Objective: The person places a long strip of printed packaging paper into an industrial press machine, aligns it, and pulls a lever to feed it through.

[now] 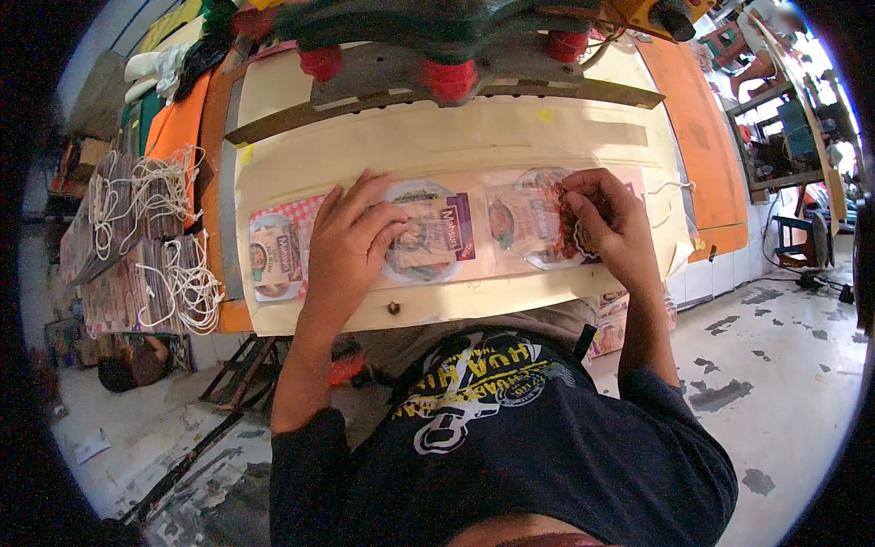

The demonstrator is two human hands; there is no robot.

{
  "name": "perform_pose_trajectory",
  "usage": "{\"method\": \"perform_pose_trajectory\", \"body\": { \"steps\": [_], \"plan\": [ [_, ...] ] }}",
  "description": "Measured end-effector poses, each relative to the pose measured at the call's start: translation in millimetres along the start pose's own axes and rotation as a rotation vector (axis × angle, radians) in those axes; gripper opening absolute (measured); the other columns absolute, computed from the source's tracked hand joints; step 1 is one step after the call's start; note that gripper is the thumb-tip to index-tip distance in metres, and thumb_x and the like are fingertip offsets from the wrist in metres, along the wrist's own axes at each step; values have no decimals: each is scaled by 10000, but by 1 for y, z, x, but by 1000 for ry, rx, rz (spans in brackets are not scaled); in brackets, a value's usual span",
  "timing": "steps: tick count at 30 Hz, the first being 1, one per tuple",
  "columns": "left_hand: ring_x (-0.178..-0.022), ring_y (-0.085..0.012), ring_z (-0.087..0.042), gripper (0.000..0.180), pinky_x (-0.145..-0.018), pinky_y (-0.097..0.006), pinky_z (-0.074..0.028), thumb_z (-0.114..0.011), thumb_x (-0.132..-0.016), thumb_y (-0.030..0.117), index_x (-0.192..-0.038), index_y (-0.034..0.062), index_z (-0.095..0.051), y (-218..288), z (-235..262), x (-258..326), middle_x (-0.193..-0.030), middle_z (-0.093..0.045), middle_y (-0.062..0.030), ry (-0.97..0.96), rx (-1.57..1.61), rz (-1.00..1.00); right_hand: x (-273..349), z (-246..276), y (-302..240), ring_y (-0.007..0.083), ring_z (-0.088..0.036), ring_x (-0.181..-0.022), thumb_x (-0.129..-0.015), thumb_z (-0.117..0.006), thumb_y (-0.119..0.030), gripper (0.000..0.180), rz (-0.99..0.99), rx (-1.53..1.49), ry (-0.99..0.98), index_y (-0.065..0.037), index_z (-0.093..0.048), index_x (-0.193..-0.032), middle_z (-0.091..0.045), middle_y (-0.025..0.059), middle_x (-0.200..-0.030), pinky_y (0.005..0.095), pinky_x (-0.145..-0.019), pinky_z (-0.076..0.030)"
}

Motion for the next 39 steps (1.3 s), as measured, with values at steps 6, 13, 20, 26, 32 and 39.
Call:
{"method": "perform_pose_trajectory", "body": {
  "steps": [6,13,20,26,32,39],
  "plan": [
    [-1272,-328,-560,107,-1058,-464,-415,-715,-860,137,-925,57,-686,8,2,-5,-1235,-660,-102,77,28,6,3,8,9,150,-678,-826,-959,-610,-109,179,92,39,64,25,-643,-1073,-724,122,-935,300,-758,-532],
    [-1214,-319,-593,108,-1017,-436,-434,-708,-871,117,-945,46,-675,12,-6,-1,-1177,-674,-99,163,186,46,3,17,14,147,-658,-788,-971,-597,-118,165,11,3,102,16,-656,-1047,-708,103,-902,292,-734,-527],
    [-1205,-284,-618,194,-998,-394,-477,-648,-914,45,-1103,21,-688,-1,31,11,-1303,-645,-146,230,356,217,8,41,21,121,-646,-804,-981,-613,-135,175,150,71,324,16,-663,-1053,-699,86,-895,289,-730,-530],
    [-1197,-291,-600,270,-1002,-387,-460,-623,-965,157,-1190,14,-668,-54,81,60,-1271,-638,-160,348,-187,381,21,88,12,162,-672,-867,-960,-628,-132,185,232,401,603,-23,-675,-1102,-701,102,-979,298,-676,-539],
    [-925,-203,-608,347,-823,-352,-501,-646,-979,234,-1235,-1,-648,-86,79,106,-1115,-642,-103,384,-168,711,24,103,21,227,-672,-782,-941,-619,-121,199,25,557,525,-18,-666,-1106,-692,154,-890,365,-660,-535],
    [-761,-140,-588,319,-694,-290,-484,-652,-977,235,-1177,-13,-659,-71,75,104,-945,-636,-71,330,-82,677,26,102,23,278,-699,-783,-953,-611,-191,231,-22,616,526,0,-678,-1063,-708,182,-872,394,-738,-531]
  ]
}}
Point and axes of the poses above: each hand's wrist, its own x-axis away from the middle knuckle, its own z-axis out of the back of the hand, y = z × x, the point moved 5 cm from there along -x, towards the middle knuckle
